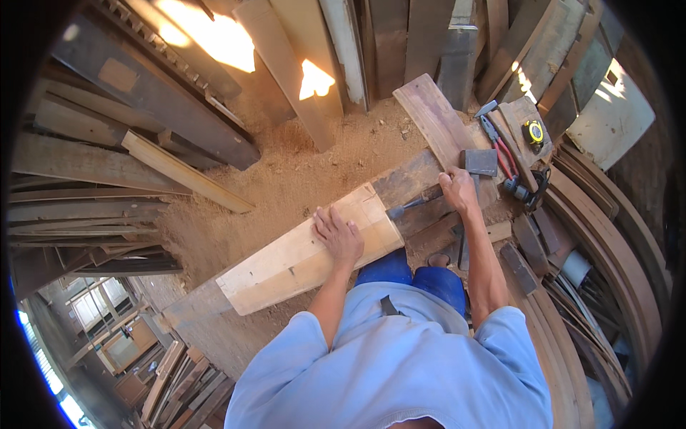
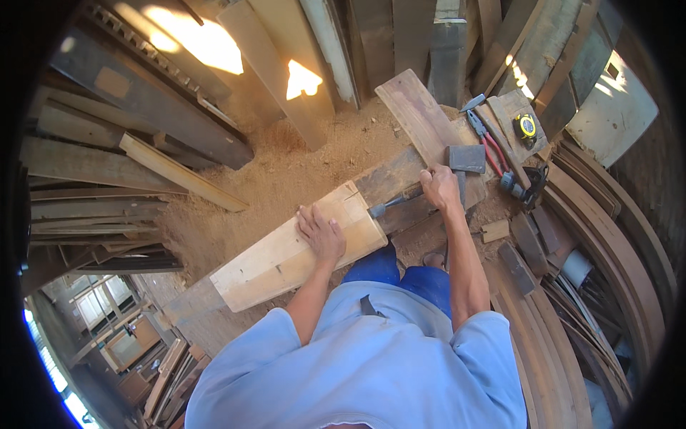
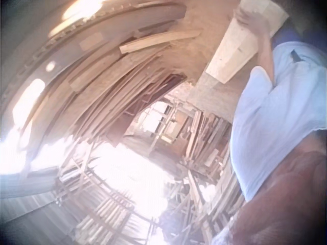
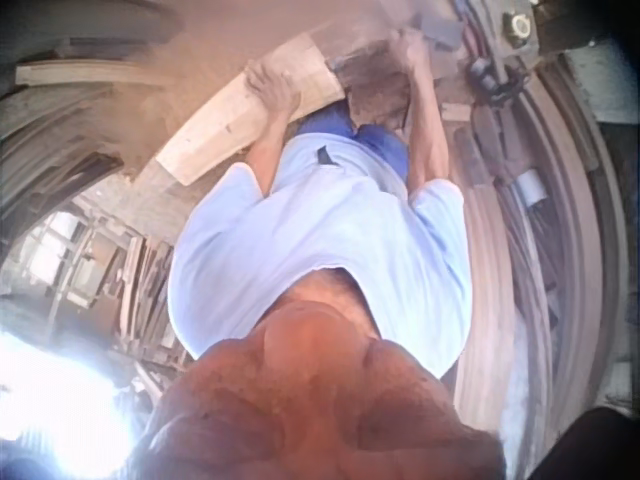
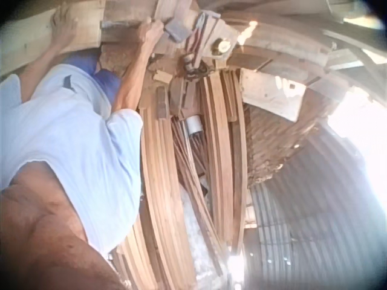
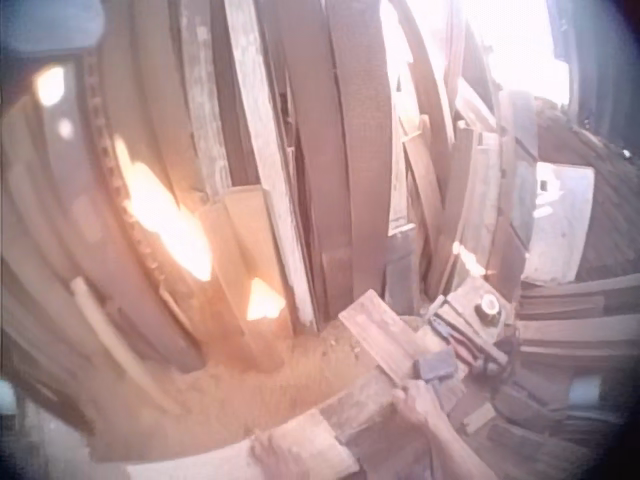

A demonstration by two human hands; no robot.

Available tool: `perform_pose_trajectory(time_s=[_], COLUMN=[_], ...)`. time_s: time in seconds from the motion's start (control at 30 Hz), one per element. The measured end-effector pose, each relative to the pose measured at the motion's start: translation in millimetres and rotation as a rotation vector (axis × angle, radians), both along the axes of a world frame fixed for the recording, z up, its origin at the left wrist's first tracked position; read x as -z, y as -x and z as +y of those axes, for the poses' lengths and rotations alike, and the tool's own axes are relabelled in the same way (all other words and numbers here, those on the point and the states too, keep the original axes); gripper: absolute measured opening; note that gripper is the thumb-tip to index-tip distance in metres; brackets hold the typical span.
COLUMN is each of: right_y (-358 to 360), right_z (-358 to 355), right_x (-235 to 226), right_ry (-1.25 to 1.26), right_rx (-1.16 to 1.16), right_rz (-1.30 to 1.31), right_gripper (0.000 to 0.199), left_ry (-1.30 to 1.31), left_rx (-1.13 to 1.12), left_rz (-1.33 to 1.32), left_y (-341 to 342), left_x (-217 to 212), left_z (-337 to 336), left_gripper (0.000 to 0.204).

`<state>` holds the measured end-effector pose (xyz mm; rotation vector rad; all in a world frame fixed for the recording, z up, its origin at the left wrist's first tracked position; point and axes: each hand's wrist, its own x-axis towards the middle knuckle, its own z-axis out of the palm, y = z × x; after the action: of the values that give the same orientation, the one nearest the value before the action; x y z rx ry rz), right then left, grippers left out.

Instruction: The person uses a hammer and a chisel to carve a piece of wood, makes several cuts with a circular saw, and then uses the chisel and hammer again to remove wood from the cutout.

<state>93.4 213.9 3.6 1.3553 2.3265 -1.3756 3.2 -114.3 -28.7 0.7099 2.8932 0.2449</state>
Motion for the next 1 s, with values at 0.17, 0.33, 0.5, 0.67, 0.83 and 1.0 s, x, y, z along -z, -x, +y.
perform_pose_trajectory(time_s=[0.17, 0.33, 0.5, 0.67, 0.83, 1.0], right_y=[19, 4, -30, -70, -75, -76], right_z=[-58, -47, -43, -46, -40, -42], right_x=[-87, -91, -80, -66, -74, -59], right_ry=[-0.172, -0.119, -0.092, -0.067, 0.119, 0.085], right_rx=[-0.067, -0.039, 0.086, 0.082, 0.074, 0.074], right_rz=[0.027, 0.079, 0.035, 0.046, -0.046, -0.023], right_gripper=[0.030, 0.034, 0.037, 0.039, 0.041, 0.038], left_ry=[0.018, -0.090, -0.356, 0.058, -0.474, -0.904], left_rx=[-0.045, -0.043, -0.244, -0.155, -0.233, -0.489], left_rz=[0.010, -0.049, -0.100, -0.542, -0.814, -1.227], left_y=[-3, 6, 9, 21, 22, 43], left_x=[5, 5, -8, -70, -19, -38], left_z=[-25, -16, -38, 9, -21, -20], left_gripper=[0.071, 0.066, 0.058, 0.053, 0.021, 0.031])
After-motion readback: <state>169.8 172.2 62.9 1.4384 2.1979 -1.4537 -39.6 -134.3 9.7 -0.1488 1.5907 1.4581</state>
